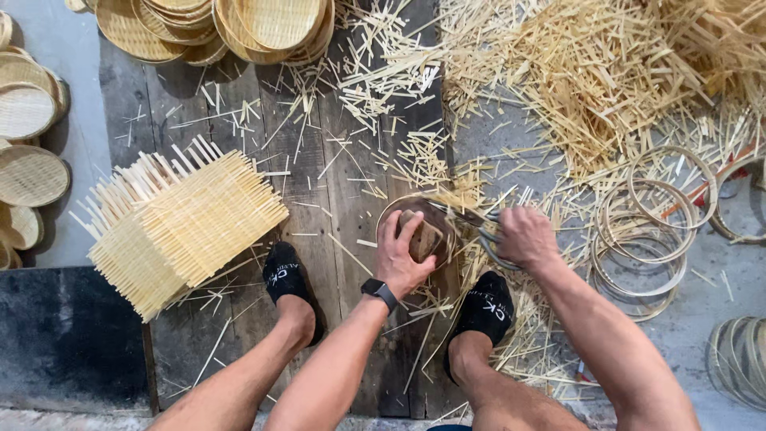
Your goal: The person sits on the floor assembling round bamboo steamer baskets. They press a woven bamboo mat over a round wooden mold, fit a bent bamboo rim ring around the mat edge, tuck and weave the mat ends into the ring, and trim excess bamboo strips with scissors, setting finished mats with the stack of completed baskets.
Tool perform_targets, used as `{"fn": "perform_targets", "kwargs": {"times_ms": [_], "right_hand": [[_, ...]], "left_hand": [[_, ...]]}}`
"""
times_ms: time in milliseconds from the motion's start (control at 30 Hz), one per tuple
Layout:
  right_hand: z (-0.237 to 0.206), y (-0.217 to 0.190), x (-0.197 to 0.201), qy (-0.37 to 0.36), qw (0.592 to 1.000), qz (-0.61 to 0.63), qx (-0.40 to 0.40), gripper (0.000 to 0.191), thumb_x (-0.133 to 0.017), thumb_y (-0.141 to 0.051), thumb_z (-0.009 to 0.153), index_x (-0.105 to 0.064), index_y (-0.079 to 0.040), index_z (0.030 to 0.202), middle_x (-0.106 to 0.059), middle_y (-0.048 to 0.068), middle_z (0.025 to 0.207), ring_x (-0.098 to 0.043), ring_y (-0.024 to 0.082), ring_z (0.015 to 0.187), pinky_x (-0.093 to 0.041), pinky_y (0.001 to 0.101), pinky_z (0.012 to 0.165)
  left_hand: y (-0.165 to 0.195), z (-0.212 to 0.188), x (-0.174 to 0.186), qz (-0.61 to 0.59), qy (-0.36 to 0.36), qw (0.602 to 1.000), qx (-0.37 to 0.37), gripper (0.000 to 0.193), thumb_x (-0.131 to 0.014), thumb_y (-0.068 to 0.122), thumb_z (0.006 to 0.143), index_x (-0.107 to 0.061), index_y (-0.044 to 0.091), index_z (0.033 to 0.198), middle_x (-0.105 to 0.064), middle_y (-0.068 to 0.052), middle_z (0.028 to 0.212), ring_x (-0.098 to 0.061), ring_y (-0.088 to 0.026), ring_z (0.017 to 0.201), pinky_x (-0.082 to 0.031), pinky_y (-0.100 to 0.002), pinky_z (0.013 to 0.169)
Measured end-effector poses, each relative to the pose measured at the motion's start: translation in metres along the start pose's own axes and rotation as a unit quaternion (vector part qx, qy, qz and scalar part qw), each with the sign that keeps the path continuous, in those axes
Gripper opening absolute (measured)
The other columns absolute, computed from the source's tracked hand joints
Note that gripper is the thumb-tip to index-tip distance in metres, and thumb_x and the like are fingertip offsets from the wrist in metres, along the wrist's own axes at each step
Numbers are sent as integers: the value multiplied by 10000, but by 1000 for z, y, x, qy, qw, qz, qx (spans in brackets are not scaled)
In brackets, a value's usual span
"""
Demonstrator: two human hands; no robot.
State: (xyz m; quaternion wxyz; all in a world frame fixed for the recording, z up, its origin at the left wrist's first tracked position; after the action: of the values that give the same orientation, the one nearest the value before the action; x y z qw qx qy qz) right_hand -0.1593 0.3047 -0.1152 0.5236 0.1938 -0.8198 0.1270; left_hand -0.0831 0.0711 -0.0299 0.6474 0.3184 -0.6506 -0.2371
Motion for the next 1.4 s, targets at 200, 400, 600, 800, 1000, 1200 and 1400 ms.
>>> {"fn": "perform_targets", "kwargs": {"times_ms": [200, 400, 600, 800, 1000, 1200, 1400], "right_hand": [[-7, 12, 13, 2, 1000, 29, 11, 654, -655, -643, 851, -647, -30, 1077, -658, 149, 940, -624, 236, 826, -566, 375, 732], [6, -1, 10, -47, 999, -16, 8, 461, -629, -516, 918, -613, -70, 1036, -630, 77, 904, -606, 185, 804, -560, 343, 724], [-14, 55, -17, -116, 979, 109, -127, 450, -589, -493, 974, -635, -53, 1058, -644, 109, 976, -626, 246, 894, -573, 409, 805], [-37, 72, 10, 72, 958, 139, -239, 730, -828, -417, 746, -584, 94, 1206, -580, 239, 1133, -556, 351, 1090, -491, 484, 943], [-14, -21, 5, -26, 837, 542, -73, 452, -755, -272, 874, -662, -129, 1293, -732, 88, 1089, -669, 174, 981, -546, 318, 896], [-4, -28, -13, -19, 814, 563, -140, 158, -792, -173, 880, -785, -53, 983, -736, 75, 778, -610, 136, 704, -512, 316, 658], [-7, -23, -19, 44, 825, 527, -200, 170, -781, -165, 868, -790, -40, 983, -748, 67, 775, -669, 133, 679, -537, 301, 652]], "left_hand": [[-1, 6, -4, 10, -57, 998, -38, 883, -861, 176, 581, -555, 252, 1406, -426, -165, 1496, -412, -432, 1359, -390, -502, 1172], [8, 11, -15, -4, -163, 978, -128, 880, -822, 143, 557, -559, 251, 1389, -425, -135, 1520, -399, -432, 1392, -387, -508, 1188], [-21, 10, -14, -105, -112, 986, -72, 844, -867, 213, 582, -548, 189, 1364, -219, -232, 1568, -273, -496, 1420, -321, -526, 1121], [-130, 34, -23, -51, 4, 972, 231, 393, -709, 398, 976, -754, 89, 1215, -746, -143, 1121, -678, -275, 1078, -477, -424, 1005], [-116, 39, -64, -287, -44, 926, 241, 319, -804, 317, 848, -800, 91, 1072, -781, -62, 939, -706, -133, 837, -565, -308, 772], [-86, 42, -57, -146, 1, 975, 168, 277, -829, 310, 829, -820, 136, 1045, -707, -99, 822, -681, -203, 772, -530, -331, 711], [-84, 51, -62, -150, 21, 977, 149, 276, -844, 296, 796, -831, 117, 1006, -724, -107, 829, -679, -237, 808, -528, -357, 735]]}}
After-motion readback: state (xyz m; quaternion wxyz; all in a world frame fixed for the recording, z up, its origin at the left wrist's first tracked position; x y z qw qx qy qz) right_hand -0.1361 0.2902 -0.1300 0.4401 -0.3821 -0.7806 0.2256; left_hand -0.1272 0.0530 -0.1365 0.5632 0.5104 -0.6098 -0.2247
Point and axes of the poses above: each hand's wrist, its own z-axis towards the middle knuckle, its own x-axis out of the back of the hand, y = z × x, the point moved 10 cm from there along z, towards the middle knuckle
